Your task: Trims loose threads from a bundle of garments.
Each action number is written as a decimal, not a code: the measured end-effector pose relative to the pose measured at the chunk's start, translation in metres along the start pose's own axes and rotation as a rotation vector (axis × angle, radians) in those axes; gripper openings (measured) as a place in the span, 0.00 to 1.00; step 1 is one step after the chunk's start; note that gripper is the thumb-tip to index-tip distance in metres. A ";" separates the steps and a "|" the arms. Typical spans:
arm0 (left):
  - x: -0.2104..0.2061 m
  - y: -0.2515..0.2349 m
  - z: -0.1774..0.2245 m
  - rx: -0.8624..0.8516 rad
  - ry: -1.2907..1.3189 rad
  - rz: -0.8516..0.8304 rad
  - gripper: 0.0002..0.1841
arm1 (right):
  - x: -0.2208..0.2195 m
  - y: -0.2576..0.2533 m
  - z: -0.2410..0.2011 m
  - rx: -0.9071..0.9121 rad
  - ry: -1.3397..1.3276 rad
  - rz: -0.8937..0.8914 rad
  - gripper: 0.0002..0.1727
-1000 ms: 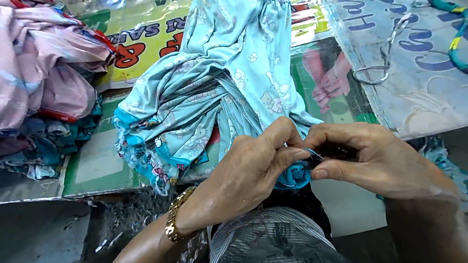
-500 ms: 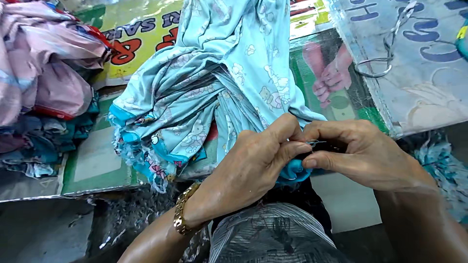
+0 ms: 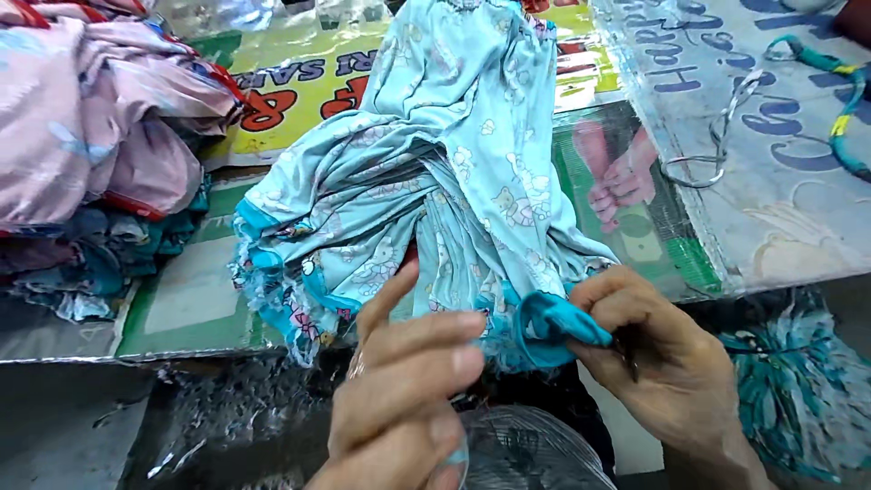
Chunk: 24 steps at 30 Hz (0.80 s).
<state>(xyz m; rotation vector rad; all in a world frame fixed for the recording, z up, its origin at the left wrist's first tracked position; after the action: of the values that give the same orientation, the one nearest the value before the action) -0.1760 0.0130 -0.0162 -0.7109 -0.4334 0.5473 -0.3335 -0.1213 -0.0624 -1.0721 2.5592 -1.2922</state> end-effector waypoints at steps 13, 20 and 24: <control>-0.042 0.014 -0.041 0.276 -0.132 -0.210 0.05 | 0.021 0.012 -0.025 0.100 0.381 0.102 0.06; -0.043 0.024 -0.072 0.803 0.723 -0.278 0.07 | 0.024 0.015 0.008 -0.177 -0.211 0.269 0.04; -0.043 0.026 -0.071 0.795 0.739 -0.227 0.07 | 0.018 0.012 0.002 -0.124 -0.151 0.212 0.10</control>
<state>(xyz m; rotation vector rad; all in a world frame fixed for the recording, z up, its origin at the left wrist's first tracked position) -0.1792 -0.0318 -0.0911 -0.0560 0.3907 0.1757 -0.3529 -0.1287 -0.0689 -0.8518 2.5828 -0.9763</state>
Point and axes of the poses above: each hand's wrist, its own y-axis away from the middle knuckle, its own x-axis out of the back of the hand, z = x × y, the point moved 8 cm from there along -y, towards the middle knuckle, and after that the axes turned 15 degrees about x, right-handed, at the moved point
